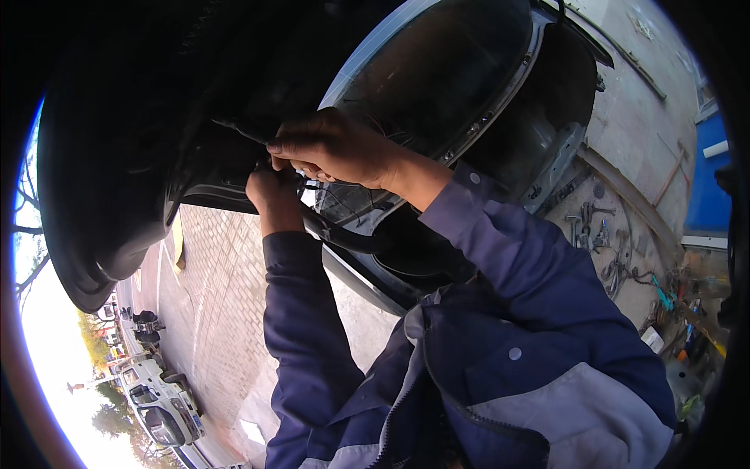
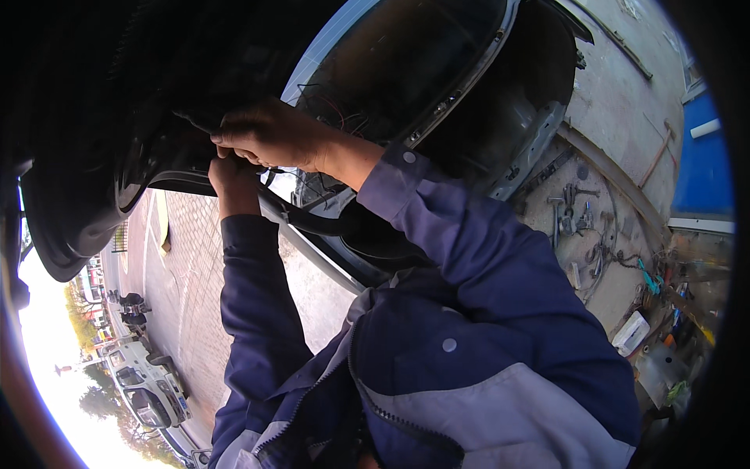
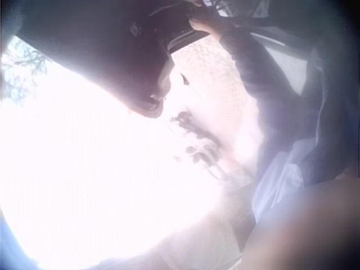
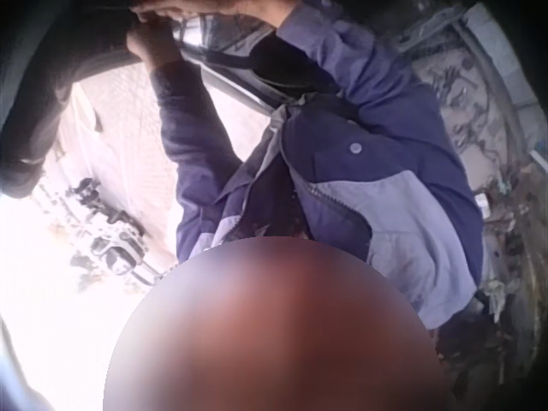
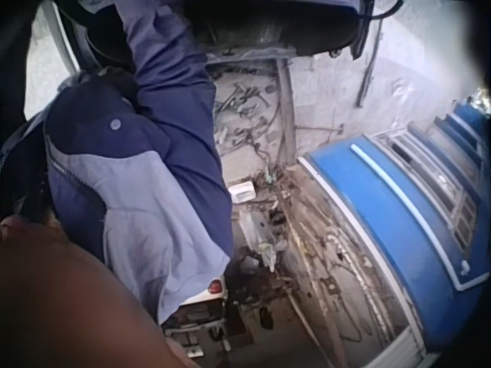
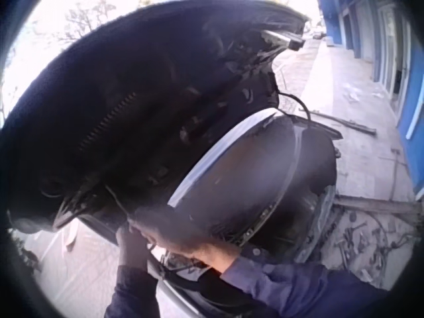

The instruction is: The person works on the rear trunk of a dark-colored car with the lid open. They repeatedly reach into the trunk lid cavity to manipulate wiring and the latch mechanism, pulling wires and adjusting components by hand. The trunk remains open throughout the clip.

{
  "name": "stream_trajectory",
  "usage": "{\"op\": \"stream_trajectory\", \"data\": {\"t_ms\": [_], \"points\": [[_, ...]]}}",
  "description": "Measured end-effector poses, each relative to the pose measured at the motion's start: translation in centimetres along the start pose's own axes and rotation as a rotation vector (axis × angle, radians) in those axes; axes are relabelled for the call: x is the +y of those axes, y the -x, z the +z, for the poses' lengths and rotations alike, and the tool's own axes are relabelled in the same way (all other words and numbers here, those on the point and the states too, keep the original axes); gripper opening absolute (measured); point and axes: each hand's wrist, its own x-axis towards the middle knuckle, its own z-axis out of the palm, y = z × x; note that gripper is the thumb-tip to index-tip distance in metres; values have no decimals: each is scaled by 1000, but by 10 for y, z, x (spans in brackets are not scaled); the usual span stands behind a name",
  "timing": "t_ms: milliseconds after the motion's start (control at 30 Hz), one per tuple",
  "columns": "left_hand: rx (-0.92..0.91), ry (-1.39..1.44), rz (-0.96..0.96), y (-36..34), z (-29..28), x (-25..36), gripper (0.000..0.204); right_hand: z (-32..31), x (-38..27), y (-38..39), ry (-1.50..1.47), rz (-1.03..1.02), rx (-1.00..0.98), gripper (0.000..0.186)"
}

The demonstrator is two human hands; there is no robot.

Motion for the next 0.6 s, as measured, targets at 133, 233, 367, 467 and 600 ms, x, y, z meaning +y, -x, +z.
{"op": "stream_trajectory", "data": {"t_ms": [133,233,367,467,600], "points": [[-65,-1204,381,42,18,71,35,-1,-2,6,51,-52,-16,29],[312,-949,168,69,50,97,46,0,6,14,55,-21,-28,29],[348,-858,699,71,64,116,67,8,18,21,-9,67,-8,30],[318,-1082,649,35,52,128,65,12,19,24,-53,34,-37,31],[61,-682,638,-9,45,131,58,11,13,26,-77,61,7,35]]}}
